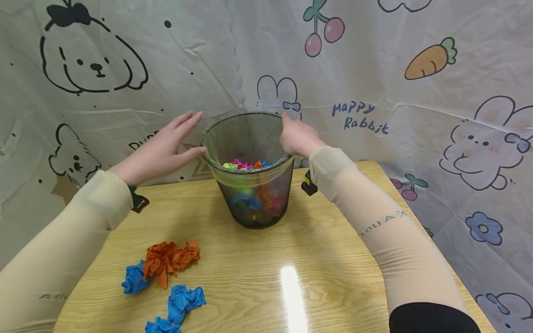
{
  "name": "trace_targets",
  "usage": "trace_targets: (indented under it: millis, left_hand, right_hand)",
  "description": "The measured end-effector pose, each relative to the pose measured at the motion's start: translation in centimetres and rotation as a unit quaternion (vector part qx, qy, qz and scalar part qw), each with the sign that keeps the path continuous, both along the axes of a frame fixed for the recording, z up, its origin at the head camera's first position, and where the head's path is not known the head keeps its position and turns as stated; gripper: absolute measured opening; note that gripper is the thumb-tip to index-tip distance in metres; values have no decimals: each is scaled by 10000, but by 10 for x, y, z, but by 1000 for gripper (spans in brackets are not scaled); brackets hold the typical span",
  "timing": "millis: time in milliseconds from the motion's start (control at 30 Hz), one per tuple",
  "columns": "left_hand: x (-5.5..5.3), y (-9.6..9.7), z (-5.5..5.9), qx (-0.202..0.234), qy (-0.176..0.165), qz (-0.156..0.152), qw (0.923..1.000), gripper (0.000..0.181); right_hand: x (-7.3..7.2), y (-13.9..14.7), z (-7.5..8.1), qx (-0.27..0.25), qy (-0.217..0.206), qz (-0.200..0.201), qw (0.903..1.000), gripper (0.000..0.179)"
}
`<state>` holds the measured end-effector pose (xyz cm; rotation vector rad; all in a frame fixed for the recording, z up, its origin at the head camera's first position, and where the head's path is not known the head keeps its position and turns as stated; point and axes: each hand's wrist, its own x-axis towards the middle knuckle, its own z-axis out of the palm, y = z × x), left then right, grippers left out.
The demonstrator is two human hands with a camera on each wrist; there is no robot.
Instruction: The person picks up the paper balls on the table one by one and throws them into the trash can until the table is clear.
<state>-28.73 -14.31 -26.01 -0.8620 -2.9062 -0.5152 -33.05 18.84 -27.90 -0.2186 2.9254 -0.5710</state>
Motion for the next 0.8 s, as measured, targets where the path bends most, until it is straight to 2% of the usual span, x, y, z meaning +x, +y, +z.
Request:
trace_targets:
  millis: [167,400,667,800]
  left_hand:
    - [7,-14,-9,-59,-2,110,9999,87]
    - [19,-34,-28,-260,-292,219,9990,87]
    - [28,-43,-57,-515,-609,-28,9968,87]
    - [34,-47,-72,-553,-910,-159,9942,88]
  right_hand:
    - [-1,-1,0,31,6,-15,10000,73]
    - [-1,-1,0,5,-22,-31,10000,74]
    - [-1,0,0,-39,-30,-58,10000,74]
    - [0,0,0,-75,-33,-48,10000,74]
